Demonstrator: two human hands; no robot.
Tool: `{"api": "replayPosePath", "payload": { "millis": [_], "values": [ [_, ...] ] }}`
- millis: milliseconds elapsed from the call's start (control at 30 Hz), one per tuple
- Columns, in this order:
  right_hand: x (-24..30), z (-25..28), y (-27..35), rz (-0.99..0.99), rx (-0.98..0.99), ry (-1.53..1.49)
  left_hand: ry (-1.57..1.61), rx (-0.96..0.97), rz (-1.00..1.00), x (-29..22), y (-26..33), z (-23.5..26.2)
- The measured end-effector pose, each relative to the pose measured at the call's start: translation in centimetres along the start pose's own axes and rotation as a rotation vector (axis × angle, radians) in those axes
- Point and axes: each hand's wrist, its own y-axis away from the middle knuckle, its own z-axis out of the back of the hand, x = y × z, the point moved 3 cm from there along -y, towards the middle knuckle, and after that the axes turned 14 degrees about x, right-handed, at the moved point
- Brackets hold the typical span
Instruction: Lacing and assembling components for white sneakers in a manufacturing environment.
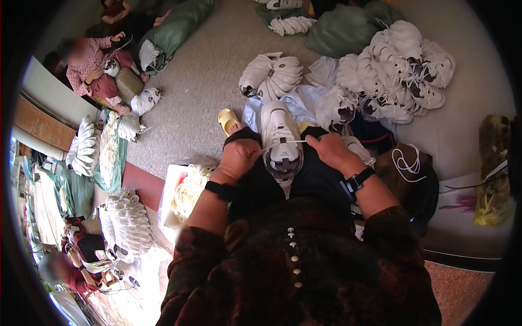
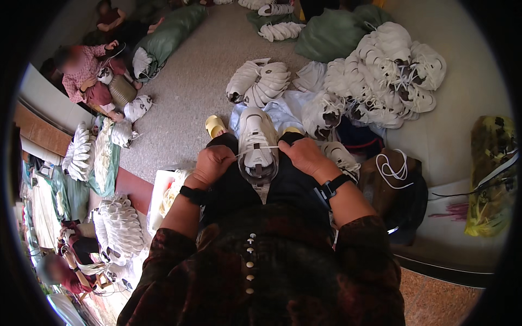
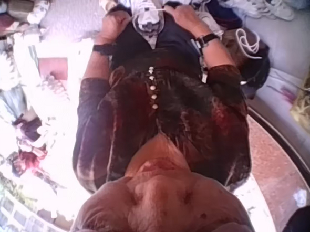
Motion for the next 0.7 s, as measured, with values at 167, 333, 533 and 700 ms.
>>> {"api": "replayPosePath", "payload": {
  "millis": [167, 333, 533, 700],
  "values": [
    [-3.9, 2.2, 2.9, -0.08, -0.158, -0.183, 0.311, 0.084, 0.206, 5.2, 4.3, 2.4],
    [-9.5, 7.4, 6.1, -0.16, -0.308, -0.15, 0.495, -0.053, 0.443, 12.9, 12.3, 7.1],
    [-17.6, 11.6, 11.6, -0.392, -0.246, -0.06, 0.428, -0.119, 0.766, 17.1, 21.6, 11.8],
    [-21.3, 13.4, 16.2, -0.602, -0.196, -0.007, 0.354, -0.115, 0.888, 19.5, 26.4, 11.5]
  ]
}}
